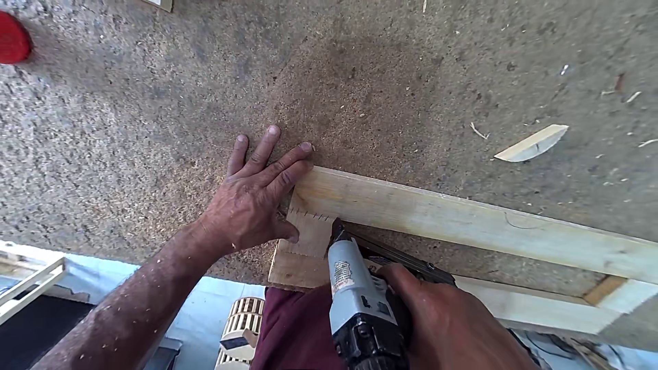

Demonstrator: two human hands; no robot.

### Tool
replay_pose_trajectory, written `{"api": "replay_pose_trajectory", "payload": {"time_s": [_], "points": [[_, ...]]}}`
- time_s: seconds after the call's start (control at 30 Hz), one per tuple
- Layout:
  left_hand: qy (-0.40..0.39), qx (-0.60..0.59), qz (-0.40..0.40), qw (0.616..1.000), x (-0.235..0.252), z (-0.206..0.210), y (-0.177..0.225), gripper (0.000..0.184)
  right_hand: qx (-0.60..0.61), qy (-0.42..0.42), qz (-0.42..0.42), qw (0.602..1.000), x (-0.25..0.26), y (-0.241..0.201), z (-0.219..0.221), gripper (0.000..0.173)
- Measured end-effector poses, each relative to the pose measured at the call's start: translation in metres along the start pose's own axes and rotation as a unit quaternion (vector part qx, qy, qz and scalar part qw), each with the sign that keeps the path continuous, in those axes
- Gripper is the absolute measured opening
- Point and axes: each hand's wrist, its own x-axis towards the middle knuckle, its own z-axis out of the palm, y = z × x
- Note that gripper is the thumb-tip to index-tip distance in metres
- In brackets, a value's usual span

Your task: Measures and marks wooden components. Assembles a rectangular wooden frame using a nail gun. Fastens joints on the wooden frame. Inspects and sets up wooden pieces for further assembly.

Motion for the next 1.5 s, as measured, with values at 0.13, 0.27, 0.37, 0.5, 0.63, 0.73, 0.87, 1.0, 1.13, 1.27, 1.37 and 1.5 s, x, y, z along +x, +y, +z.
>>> {"api": "replay_pose_trajectory", "payload": {"time_s": [0.13,0.27,0.37,0.5,0.63,0.73,0.87,1.0,1.13,1.27,1.37,1.5], "points": [[-0.005,0.011,-0.011,1.000,0.003,-0.001,0.002,0.110,-0.003,0.021,0.002,1.000,0.003,0.005,0.007,0.059],[-0.041,0.004,-0.016,0.999,0.005,-0.008,0.004,0.114,-0.013,0.102,-0.065,0.993,-0.002,0.017,0.021,0.064],[-0.039,-0.002,-0.015,0.999,0.005,-0.009,0.004,0.117,-0.023,0.128,-0.081,0.988,-0.007,0.027,0.033,0.067],[-0.020,-0.009,-0.014,1.000,0.002,-0.006,0.007,0.118,-0.039,0.162,-0.090,0.982,-0.009,0.031,0.047,0.064],[0.038,-0.052,-0.042,0.997,-0.025,0.005,0.018,0.103,-0.060,0.124,-0.060,0.989,-0.009,0.026,0.059,0.063],[0.075,-0.060,-0.083,0.992,-0.054,0.020,0.027,0.070,-0.079,0.097,-0.038,0.991,-0.008,0.022,0.066,0.064],[0.104,-0.091,-0.095,0.986,-0.077,0.041,0.027,0.039,-0.074,0.100,-0.055,0.991,-0.004,0.023,0.068,0.064],[0.092,-0.128,-0.083,0.984,-0.080,0.040,0.020,0.032,-0.081,0.112,-0.086,0.987,0.003,0.026,0.068,0.068],[0.094,-0.148,-0.059,0.983,-0.079,0.037,0.017,0.030,-0.097,0.133,-0.105,0.981,0.002,0.026,0.072,0.072],[0.105,-0.163,-0.058,0.979,-0.078,0.038,0.017,0.027,-0.111,0.149,-0.112,0.976,0.001,0.022,0.075,0.073],[0.102,-0.160,-0.059,0.980,-0.078,0.037,0.017,0.026,-0.121,0.147,-0.111,0.975,0.001,0.021,0.073,0.073],[0.100,-0.143,-0.044,0.984,-0.079,0.039,0.017,0.025,-0.123,0.139,-0.100,0.977,0.001,0.024,0.072,0.071]]}}
